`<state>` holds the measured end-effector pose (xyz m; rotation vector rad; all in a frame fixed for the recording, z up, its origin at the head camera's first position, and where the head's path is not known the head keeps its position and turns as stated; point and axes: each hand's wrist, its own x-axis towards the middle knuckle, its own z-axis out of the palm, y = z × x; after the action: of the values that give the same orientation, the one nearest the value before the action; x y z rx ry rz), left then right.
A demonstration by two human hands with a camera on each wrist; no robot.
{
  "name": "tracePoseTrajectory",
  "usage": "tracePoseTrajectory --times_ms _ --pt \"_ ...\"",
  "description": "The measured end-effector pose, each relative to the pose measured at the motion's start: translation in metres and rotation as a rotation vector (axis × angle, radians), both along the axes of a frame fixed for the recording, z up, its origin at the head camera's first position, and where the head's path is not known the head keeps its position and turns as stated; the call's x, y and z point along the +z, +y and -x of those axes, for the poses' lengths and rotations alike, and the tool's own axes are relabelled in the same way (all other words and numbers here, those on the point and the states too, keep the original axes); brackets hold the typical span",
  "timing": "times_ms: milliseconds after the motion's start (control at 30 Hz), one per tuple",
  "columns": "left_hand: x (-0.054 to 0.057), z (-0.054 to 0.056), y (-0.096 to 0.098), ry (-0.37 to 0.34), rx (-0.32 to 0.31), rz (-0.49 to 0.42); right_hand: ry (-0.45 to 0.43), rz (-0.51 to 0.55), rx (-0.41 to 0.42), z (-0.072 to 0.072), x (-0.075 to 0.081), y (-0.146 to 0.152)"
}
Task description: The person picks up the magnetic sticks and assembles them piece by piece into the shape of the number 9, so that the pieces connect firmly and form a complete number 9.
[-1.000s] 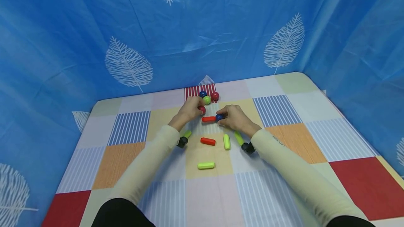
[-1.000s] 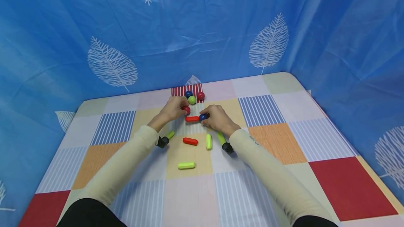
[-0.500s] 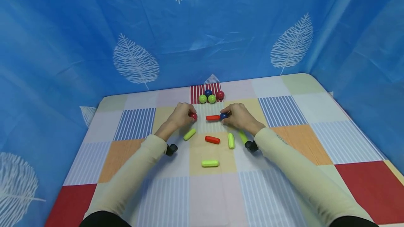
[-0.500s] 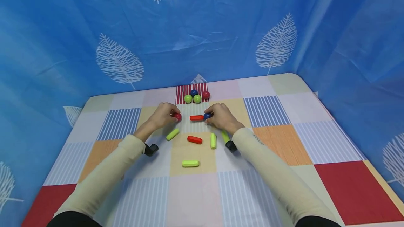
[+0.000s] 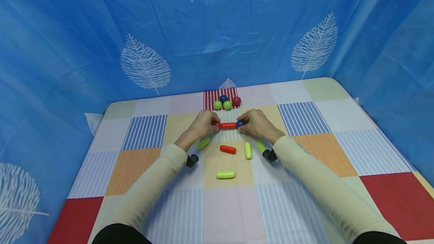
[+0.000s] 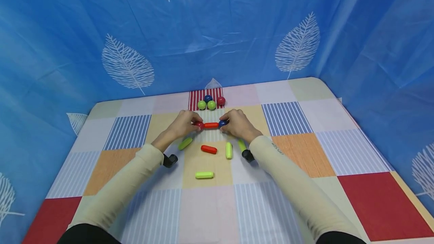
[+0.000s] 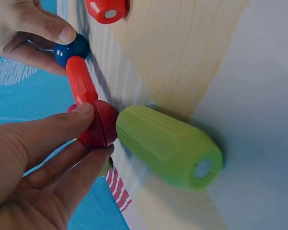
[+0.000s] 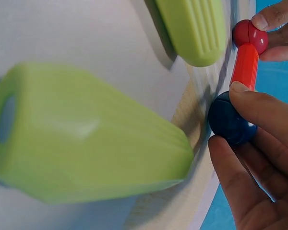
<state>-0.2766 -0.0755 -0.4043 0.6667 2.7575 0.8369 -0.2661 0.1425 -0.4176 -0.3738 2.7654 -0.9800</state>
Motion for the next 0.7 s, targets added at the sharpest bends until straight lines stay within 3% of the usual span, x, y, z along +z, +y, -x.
tracePoseTrajectory --times_ms 700 --pt "0.0012 -0.0078 0.0037 -0.004 0.012 0.071 -0.027 0.026 0.014 0.0000 0.0029 0.0016"
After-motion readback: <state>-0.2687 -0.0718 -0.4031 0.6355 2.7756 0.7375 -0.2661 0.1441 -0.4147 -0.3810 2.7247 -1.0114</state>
